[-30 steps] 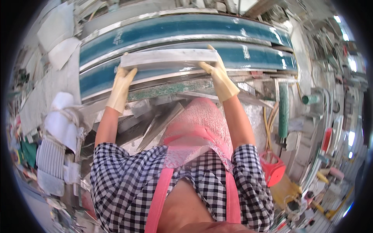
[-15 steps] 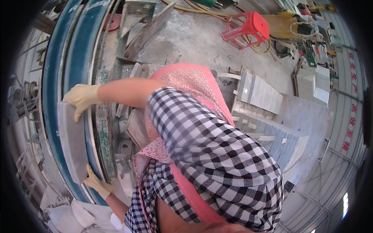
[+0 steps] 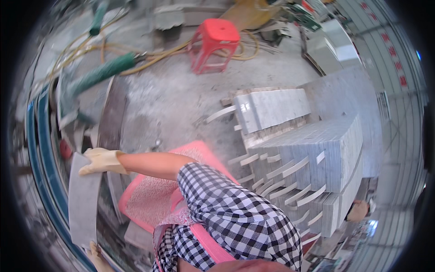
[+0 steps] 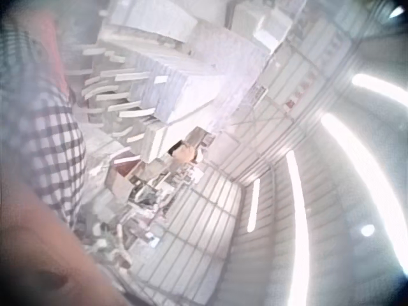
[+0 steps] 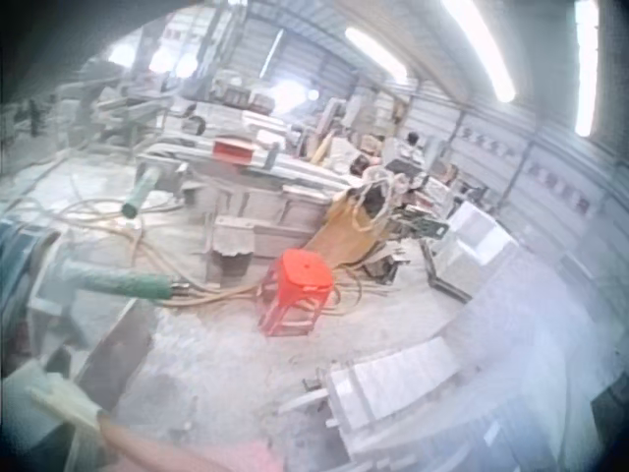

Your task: The person repeatedly picks up rectangular tiles and rubs their edges against a moving belt on a polishing machine. After polishing, the person places the tiles onto a nearby stack.

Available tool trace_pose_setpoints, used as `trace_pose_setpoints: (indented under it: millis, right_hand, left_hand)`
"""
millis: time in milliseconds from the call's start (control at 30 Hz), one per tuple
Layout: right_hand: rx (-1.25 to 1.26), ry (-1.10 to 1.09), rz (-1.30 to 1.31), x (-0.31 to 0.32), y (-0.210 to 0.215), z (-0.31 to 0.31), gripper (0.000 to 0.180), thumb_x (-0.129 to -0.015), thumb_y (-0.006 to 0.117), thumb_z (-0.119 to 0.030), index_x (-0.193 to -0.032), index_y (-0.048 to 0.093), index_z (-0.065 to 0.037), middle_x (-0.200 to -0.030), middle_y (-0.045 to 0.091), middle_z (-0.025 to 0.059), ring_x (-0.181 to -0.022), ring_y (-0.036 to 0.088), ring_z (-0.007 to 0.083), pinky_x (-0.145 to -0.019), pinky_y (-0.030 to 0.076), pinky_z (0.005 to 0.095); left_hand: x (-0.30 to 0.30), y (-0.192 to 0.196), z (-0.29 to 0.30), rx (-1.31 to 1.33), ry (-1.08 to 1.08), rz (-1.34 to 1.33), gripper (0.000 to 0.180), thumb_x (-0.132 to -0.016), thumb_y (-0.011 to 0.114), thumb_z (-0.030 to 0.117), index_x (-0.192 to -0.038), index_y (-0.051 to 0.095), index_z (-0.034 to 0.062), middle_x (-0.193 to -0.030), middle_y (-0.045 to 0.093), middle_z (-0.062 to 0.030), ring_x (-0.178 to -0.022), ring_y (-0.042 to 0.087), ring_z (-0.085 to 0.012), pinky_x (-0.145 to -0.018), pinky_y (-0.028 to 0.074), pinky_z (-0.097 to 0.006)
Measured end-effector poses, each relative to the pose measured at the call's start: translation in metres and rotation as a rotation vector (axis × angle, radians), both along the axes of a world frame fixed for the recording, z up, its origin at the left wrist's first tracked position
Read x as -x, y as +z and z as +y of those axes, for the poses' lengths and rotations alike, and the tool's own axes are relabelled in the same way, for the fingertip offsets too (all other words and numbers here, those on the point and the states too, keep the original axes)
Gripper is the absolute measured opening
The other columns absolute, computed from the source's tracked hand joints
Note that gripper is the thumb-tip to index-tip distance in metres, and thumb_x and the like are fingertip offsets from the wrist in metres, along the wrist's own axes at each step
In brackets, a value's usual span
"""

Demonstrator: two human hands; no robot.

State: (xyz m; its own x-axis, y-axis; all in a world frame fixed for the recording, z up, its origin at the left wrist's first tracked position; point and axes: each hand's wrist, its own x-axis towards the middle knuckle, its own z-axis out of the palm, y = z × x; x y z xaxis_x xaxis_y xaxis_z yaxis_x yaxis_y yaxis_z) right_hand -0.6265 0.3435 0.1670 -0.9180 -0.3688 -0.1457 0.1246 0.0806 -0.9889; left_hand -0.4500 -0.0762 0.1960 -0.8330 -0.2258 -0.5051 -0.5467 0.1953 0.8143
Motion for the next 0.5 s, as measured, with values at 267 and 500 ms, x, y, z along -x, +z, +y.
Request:
trace_pose_setpoints:
  millis: [267,500]
  right_hand:
    - [0.183,-0.478,-0.322,-0.102,-0.054,0.388,0.081,-0.089,0.066,-0.058,-0.14,0.048,0.003,-0.146,0.05,0.0189,-0.133,0.049,0.0277,-0.104,0.042,0.0394]
    - [0.099,-1.34,-0.408,-0.29,-0.105,0.595,0.063,-0.095,0.062,-0.051,-0.136,0.055,-0.004,-0.136,0.058,0.0116,-0.122,0.054,0.0223,-0.099,0.045,0.0389]
  left_hand:
    - [0.14,-0.044,0.41,-0.057,-0.475,0.011,0.056,-0.09,0.072,0.033,-0.136,0.053,0.0067,-0.104,0.062,0.0024,-0.084,0.052,-0.0077,-0.072,0.041,-0.025]
    - [0.18,-0.107,0.76,0.175,-1.279,-0.132,0.092,-0.089,0.067,0.055,-0.149,0.035,-0.0074,-0.13,0.063,-0.0132,-0.119,0.058,-0.0209,-0.105,0.041,-0.034]
